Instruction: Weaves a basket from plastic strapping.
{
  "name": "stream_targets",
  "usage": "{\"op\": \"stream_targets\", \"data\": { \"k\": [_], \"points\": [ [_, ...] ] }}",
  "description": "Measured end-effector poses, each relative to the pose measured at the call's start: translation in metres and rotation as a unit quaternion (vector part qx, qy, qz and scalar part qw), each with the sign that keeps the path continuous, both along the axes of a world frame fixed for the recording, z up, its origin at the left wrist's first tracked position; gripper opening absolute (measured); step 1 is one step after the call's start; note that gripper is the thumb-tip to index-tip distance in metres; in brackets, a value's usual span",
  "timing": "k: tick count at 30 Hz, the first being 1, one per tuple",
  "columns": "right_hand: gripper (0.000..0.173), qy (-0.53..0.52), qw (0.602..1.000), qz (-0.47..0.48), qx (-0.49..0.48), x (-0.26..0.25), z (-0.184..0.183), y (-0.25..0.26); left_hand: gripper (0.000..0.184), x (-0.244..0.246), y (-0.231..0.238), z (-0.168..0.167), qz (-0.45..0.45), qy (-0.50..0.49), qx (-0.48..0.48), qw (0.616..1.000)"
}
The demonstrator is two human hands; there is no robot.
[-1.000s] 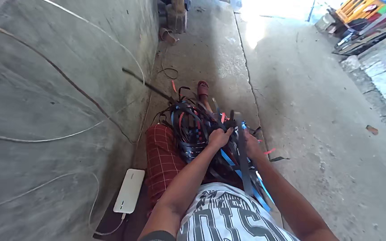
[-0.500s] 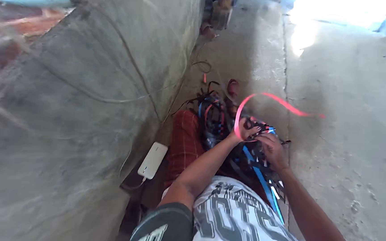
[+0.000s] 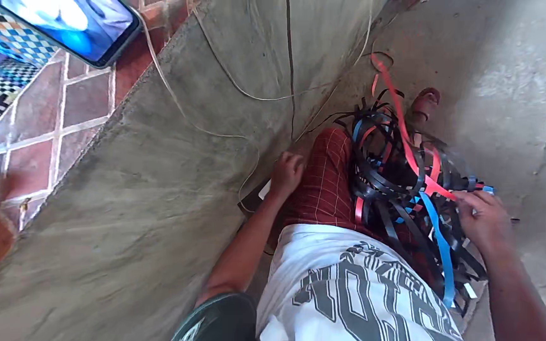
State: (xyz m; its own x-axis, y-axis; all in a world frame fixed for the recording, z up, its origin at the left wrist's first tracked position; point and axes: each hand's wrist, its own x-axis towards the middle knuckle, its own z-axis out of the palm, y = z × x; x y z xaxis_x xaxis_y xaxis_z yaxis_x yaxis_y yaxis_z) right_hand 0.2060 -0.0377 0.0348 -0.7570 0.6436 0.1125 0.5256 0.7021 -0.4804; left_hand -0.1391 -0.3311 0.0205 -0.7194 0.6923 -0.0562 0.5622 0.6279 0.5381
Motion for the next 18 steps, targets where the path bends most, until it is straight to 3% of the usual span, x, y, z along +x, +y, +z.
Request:
{"op": "stream_targets", "data": {
  "k": [4, 10, 13, 18],
  "points": [
    [0.025, -0.010, 1.000, -0.008, -0.010, -0.003, 0.006, -0.003, 0.067, 0.011, -0.062, -0.016, 0.055, -0.037, -0.121, 0.990],
    [0.025, -0.030, 0.998, -0.030, -0.040, -0.011, 0.020, -0.013, 0.066, 0.026, -0.098, -0.027, 0.034, 0.004, -0.081, 0.996],
    [0.024, -0.017, 0.997, -0.060, -0.043, -0.008, 0.018, -0.013, 0.063, 0.026, -0.082, -0.017, 0.035, 0.017, -0.045, 0.998],
    [0.024, -0.001, 0.996, -0.078, -0.052, -0.008, 0.009, -0.015, 0.025, 0.053, 0.016, 0.027, -0.093, 0.059, 0.167, 0.980]
  ]
}}
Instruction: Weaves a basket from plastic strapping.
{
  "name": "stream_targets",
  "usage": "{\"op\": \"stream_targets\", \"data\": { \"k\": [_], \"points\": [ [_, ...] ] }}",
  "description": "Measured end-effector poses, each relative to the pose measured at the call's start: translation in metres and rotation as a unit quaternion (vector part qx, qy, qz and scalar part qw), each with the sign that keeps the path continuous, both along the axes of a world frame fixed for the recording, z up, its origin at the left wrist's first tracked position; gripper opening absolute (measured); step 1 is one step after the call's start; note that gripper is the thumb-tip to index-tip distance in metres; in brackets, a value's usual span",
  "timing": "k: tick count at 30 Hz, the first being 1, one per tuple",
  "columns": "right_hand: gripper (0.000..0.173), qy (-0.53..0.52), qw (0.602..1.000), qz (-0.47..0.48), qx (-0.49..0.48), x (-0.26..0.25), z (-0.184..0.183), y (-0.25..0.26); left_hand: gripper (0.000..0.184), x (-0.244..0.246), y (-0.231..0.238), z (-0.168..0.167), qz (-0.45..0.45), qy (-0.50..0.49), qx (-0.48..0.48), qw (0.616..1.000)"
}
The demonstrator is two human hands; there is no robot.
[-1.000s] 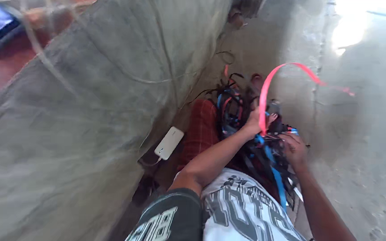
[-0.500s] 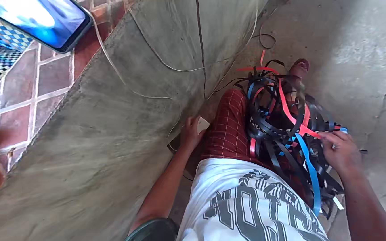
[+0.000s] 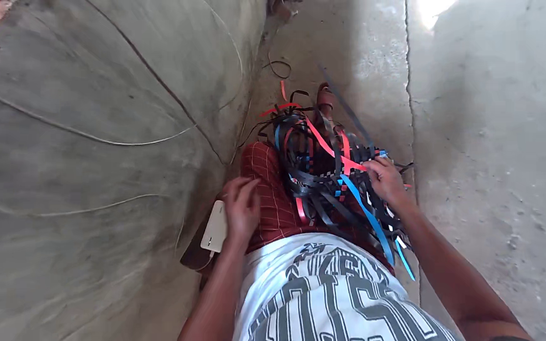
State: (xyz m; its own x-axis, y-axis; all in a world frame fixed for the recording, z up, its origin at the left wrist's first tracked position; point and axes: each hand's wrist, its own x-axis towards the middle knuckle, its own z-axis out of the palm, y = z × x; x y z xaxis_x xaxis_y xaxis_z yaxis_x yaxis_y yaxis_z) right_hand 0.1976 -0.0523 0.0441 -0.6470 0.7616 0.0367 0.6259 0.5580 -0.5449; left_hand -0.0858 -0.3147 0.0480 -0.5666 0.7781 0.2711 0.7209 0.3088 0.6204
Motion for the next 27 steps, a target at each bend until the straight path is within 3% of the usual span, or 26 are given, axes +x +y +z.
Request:
{"op": "stream_targets", "data": {
  "k": [2, 4, 6, 9, 13, 16, 19, 23, 25, 27],
  "points": [
    [0.025, 0.012, 1.000, -0.014, 0.005, 0.000, -0.002, -0.002, 0.018, 0.025, 0.055, 0.013, -0.115, 0.030, 0.083, 0.989],
    [0.025, 0.020, 0.999, -0.023, 0.008, 0.001, -0.005, -0.005, 0.017, 0.051, 0.108, 0.021, -0.231, 0.068, 0.105, 0.965],
    [0.025, 0.027, 0.999, -0.023, 0.013, 0.002, -0.006, -0.008, 0.020, 0.069, 0.154, 0.019, -0.323, 0.106, 0.035, 0.940],
    [0.026, 0.020, 0.999, -0.023, 0.011, 0.004, -0.004, -0.010, 0.023, 0.080, 0.207, 0.020, -0.394, 0.149, -0.156, 0.893],
    [0.025, 0.039, 0.998, -0.041, -0.012, 0.007, -0.007, -0.010, 0.022, 0.090, 0.242, 0.048, -0.459, 0.259, -0.201, 0.826],
    [0.023, 0.077, 0.995, -0.051, -0.028, 0.008, -0.010, -0.008, 0.021, 0.101, 0.231, 0.086, -0.481, 0.316, -0.190, 0.796],
    [0.024, 0.078, 0.995, -0.047, -0.037, 0.009, -0.011, -0.004, 0.013, 0.100, 0.196, 0.089, -0.462, 0.328, -0.105, 0.817],
    [0.023, 0.071, 0.997, 0.001, 0.001, 0.008, -0.018, 0.000, 0.007, 0.075, 0.159, 0.032, -0.379, 0.259, -0.018, 0.888],
    [0.023, 0.059, 0.998, 0.016, 0.029, 0.004, -0.020, -0.002, 0.014, 0.064, 0.152, 0.006, -0.323, 0.171, -0.055, 0.929],
    [0.022, 0.049, 0.997, 0.026, 0.058, -0.001, -0.020, -0.004, 0.024, 0.058, 0.153, 0.003, -0.280, 0.007, -0.148, 0.949]
  ]
}}
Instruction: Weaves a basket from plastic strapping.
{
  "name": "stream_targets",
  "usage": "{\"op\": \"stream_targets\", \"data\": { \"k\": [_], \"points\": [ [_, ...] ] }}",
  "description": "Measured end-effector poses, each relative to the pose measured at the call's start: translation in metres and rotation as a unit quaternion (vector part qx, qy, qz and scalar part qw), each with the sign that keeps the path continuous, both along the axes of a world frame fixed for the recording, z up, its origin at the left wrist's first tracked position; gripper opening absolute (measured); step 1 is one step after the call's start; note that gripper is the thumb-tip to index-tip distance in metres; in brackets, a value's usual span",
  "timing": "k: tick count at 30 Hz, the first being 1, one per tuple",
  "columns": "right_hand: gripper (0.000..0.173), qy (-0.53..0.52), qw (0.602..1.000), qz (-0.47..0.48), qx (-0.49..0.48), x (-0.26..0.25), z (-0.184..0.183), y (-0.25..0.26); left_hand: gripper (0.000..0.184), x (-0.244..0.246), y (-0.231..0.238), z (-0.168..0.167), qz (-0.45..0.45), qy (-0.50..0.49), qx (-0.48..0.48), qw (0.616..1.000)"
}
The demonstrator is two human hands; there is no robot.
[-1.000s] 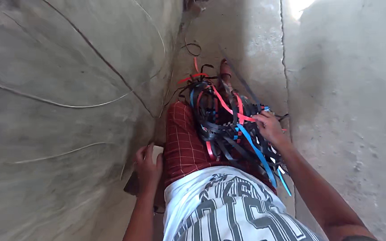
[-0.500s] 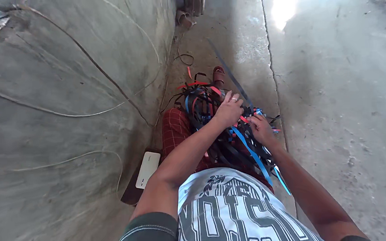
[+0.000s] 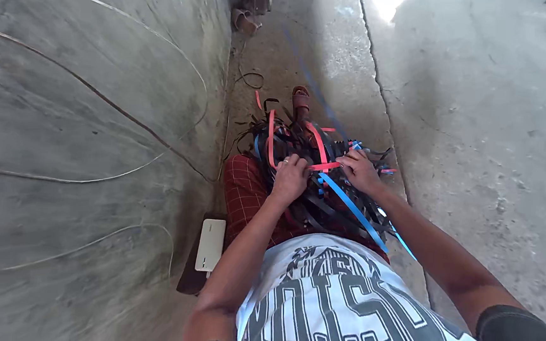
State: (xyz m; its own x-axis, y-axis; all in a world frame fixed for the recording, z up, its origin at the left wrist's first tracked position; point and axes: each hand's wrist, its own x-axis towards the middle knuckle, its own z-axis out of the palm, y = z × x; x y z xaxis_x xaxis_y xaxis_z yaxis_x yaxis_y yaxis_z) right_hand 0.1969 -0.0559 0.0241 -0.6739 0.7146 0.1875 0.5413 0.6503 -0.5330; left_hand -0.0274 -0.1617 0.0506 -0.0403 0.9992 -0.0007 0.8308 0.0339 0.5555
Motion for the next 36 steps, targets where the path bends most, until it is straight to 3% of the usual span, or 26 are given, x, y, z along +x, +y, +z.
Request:
{"op": "stream_targets", "data": {
  "k": [2, 5, 11, 13, 16, 18, 20, 22, 25, 27, 32, 36],
  "points": [
    [0.023, -0.005, 1.000, 0.005, 0.017, -0.006, 0.002, 0.000, 0.033, 0.000, 0.003, 0.003, 0.063, -0.103, -0.100, 0.988],
    [0.022, -0.018, 0.999, 0.010, 0.032, -0.012, 0.006, -0.001, 0.045, 0.000, 0.004, 0.002, 0.111, -0.170, -0.195, 0.960],
    [0.037, 0.108, 0.990, -0.069, 0.054, -0.042, 0.027, -0.018, 0.034, -0.011, -0.001, -0.003, 0.153, -0.263, -0.212, 0.929],
    [0.029, 0.107, 0.991, -0.068, -0.046, -0.060, 0.040, -0.025, 0.031, -0.009, -0.003, 0.002, 0.118, -0.230, -0.181, 0.949],
    [0.036, 0.021, 0.955, -0.056, -0.290, -0.084, 0.061, -0.023, 0.028, -0.003, -0.005, 0.011, 0.047, -0.165, -0.130, 0.977],
    [0.031, 0.060, 0.933, -0.080, -0.347, -0.087, 0.063, -0.026, 0.023, -0.002, -0.006, 0.010, 0.010, -0.144, -0.092, 0.985],
    [0.024, 0.122, 0.932, -0.074, -0.332, -0.081, 0.060, -0.036, 0.019, -0.007, -0.006, 0.006, -0.018, -0.152, -0.065, 0.986],
    [0.025, 0.145, 0.954, -0.035, -0.258, -0.066, 0.045, -0.051, 0.020, -0.015, -0.006, 0.005, -0.033, -0.194, -0.093, 0.976],
    [0.020, 0.196, 0.970, 0.028, -0.141, -0.048, 0.014, -0.073, 0.027, -0.020, -0.005, 0.001, -0.006, -0.299, -0.155, 0.942],
    [0.018, 0.234, 0.962, 0.042, -0.134, -0.042, 0.011, -0.081, 0.026, -0.017, -0.005, -0.005, 0.012, -0.317, -0.148, 0.937],
    [0.018, 0.283, 0.891, -0.083, -0.346, -0.030, 0.067, -0.089, 0.018, -0.013, -0.006, -0.012, 0.018, -0.305, -0.065, 0.950],
    [0.021, 0.158, 0.826, -0.140, -0.523, -0.026, 0.055, -0.083, 0.015, -0.010, -0.007, -0.011, -0.011, -0.281, -0.049, 0.958]
  ]
}}
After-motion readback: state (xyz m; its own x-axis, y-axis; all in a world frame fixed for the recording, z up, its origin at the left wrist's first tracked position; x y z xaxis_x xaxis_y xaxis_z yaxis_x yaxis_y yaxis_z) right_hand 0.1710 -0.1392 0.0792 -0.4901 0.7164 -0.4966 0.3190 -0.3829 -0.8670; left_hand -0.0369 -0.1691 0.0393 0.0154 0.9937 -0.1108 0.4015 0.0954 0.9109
